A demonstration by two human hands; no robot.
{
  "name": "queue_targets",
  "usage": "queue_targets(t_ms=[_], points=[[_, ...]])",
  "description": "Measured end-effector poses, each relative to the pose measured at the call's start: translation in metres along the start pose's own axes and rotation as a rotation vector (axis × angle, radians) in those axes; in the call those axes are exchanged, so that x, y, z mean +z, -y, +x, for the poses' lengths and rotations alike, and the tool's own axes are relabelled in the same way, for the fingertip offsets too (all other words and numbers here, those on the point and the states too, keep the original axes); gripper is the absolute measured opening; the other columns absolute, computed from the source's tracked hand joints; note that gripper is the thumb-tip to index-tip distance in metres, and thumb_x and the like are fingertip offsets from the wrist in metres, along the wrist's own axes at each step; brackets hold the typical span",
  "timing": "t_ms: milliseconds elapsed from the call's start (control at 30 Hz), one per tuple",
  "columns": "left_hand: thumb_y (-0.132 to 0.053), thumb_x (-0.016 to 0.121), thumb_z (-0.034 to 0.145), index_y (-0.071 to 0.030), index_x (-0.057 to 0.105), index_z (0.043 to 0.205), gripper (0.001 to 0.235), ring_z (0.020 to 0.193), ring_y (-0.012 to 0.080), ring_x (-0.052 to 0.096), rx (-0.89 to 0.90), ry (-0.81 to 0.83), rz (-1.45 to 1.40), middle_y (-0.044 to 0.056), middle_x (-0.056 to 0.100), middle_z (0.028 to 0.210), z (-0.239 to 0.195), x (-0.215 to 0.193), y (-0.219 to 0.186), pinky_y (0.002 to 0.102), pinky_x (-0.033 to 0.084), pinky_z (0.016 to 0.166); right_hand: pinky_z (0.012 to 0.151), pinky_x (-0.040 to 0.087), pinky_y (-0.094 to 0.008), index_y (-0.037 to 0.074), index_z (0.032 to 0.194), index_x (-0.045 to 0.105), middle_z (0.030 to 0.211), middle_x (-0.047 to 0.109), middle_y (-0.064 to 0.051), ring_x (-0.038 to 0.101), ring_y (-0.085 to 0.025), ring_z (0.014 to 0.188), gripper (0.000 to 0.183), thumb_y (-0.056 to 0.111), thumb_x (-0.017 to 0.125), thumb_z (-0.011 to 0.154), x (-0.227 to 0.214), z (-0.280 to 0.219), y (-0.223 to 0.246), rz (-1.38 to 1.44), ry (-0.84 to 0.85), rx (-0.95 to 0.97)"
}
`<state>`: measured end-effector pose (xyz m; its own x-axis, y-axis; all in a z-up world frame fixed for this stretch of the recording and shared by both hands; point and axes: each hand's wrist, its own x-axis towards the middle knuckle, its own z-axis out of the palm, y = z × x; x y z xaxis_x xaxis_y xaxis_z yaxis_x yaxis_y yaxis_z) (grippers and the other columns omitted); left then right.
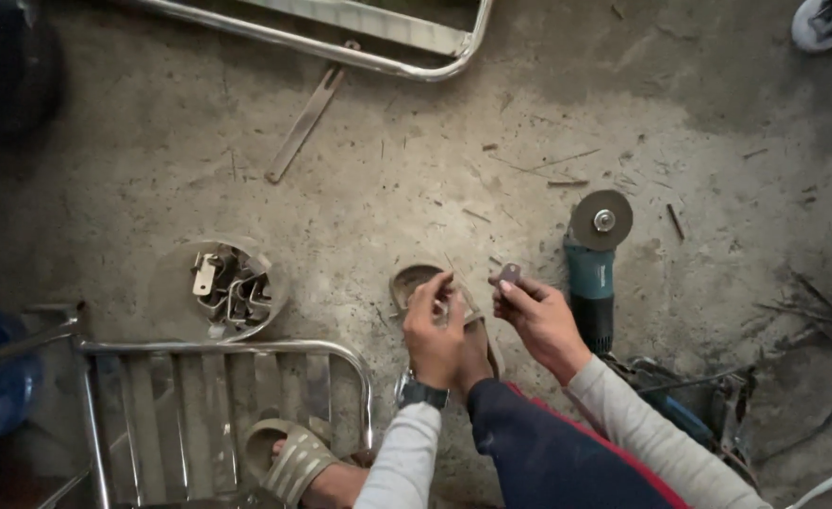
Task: The person is grinding small metal brackets using a handheld angle grinder on the floor of a workshop.
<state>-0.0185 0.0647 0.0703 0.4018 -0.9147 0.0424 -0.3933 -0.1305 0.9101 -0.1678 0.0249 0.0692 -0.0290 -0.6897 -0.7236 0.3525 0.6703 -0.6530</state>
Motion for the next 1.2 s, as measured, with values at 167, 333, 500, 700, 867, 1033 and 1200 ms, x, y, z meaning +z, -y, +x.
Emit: queue_targets(t_ms=[167, 333, 500, 700, 867, 1033, 1200], points=[[-0.015, 0.069, 0.095, -0.010, 0.072, 0.120, 0.025, 0.094, 0.0318, 0.072, 0.047, 0.036, 0.179, 0.010, 0.073, 0.100, -0.016, 0.022, 0.041, 0.041, 0.057, 0.082, 0.072, 0.061, -0.044, -0.012, 0.093, 0.066, 0.080, 0.063, -0.021, 0.069, -0.029, 0.073, 0.017, 0.004, 0.072, 0.094, -0.008, 0.004, -0.008, -0.077, 0.020, -0.027], [-0.028, 0.067, 0.092, -0.024, 0.072, 0.107, 0.016, 0.088, 0.0196, 0.069, 0.188, 0.028, 0.370, -0.004, 0.067, 0.088, -0.014, 0.021, 0.043, 0.034, 0.056, 0.077, 0.071, 0.060, -0.042, -0.014, 0.099, 0.068, 0.083, 0.067, -0.024, 0.067, -0.029, 0.072, 0.024, 0.010, 0.066, 0.100, -0.006, -0.001, -0.001, -0.281, 0.108, -0.079], [-0.038, 0.063, 0.093, -0.030, 0.070, 0.104, 0.015, 0.088, 0.0159, 0.067, 0.141, 0.013, 0.391, -0.008, 0.066, 0.087, -0.019, 0.027, 0.052, 0.032, 0.056, 0.077, 0.073, 0.061, -0.040, -0.013, 0.108, 0.068, 0.086, 0.069, -0.024, 0.069, -0.029, 0.075, 0.023, 0.009, 0.062, 0.102, -0.005, 0.008, -0.012, -0.289, 0.200, -0.089], [-0.029, 0.064, 0.093, -0.024, 0.070, 0.103, 0.012, 0.090, 0.0228, 0.068, 0.143, 0.034, 0.414, -0.002, 0.066, 0.088, -0.020, 0.025, 0.049, 0.039, 0.057, 0.081, 0.077, 0.060, -0.042, -0.015, 0.114, 0.065, 0.093, 0.068, -0.025, 0.069, -0.030, 0.081, 0.025, 0.007, 0.062, 0.101, -0.008, 0.003, -0.009, -0.314, 0.194, -0.076], [-0.026, 0.063, 0.094, -0.019, 0.069, 0.103, 0.012, 0.090, 0.0276, 0.068, 0.069, 0.017, 0.372, 0.002, 0.066, 0.089, -0.021, 0.022, 0.038, 0.048, 0.054, 0.092, 0.081, 0.057, -0.049, -0.017, 0.118, 0.061, 0.098, 0.066, -0.030, 0.066, -0.035, 0.086, 0.031, 0.010, 0.063, 0.104, -0.001, -0.010, 0.004, -0.345, 0.152, -0.048], [-0.019, 0.066, 0.087, -0.014, 0.073, 0.102, 0.018, 0.093, 0.0292, 0.066, 0.199, -0.011, 0.375, 0.005, 0.074, 0.102, -0.019, 0.018, 0.036, 0.044, 0.052, 0.081, 0.073, 0.054, -0.034, -0.001, 0.107, 0.064, 0.091, 0.067, -0.016, 0.068, -0.025, 0.085, 0.029, 0.028, 0.060, 0.108, -0.017, -0.007, -0.007, -0.309, 0.095, 0.026], [-0.023, 0.065, 0.093, -0.017, 0.074, 0.106, 0.017, 0.098, 0.0271, 0.066, 0.137, 0.024, 0.270, 0.004, 0.074, 0.106, -0.027, 0.027, 0.049, 0.043, 0.047, 0.093, 0.078, 0.054, -0.039, -0.012, 0.117, 0.065, 0.100, 0.069, -0.024, 0.066, -0.028, 0.090, 0.028, 0.014, 0.059, 0.106, 0.004, -0.029, 0.012, -0.514, 0.113, -0.006]])
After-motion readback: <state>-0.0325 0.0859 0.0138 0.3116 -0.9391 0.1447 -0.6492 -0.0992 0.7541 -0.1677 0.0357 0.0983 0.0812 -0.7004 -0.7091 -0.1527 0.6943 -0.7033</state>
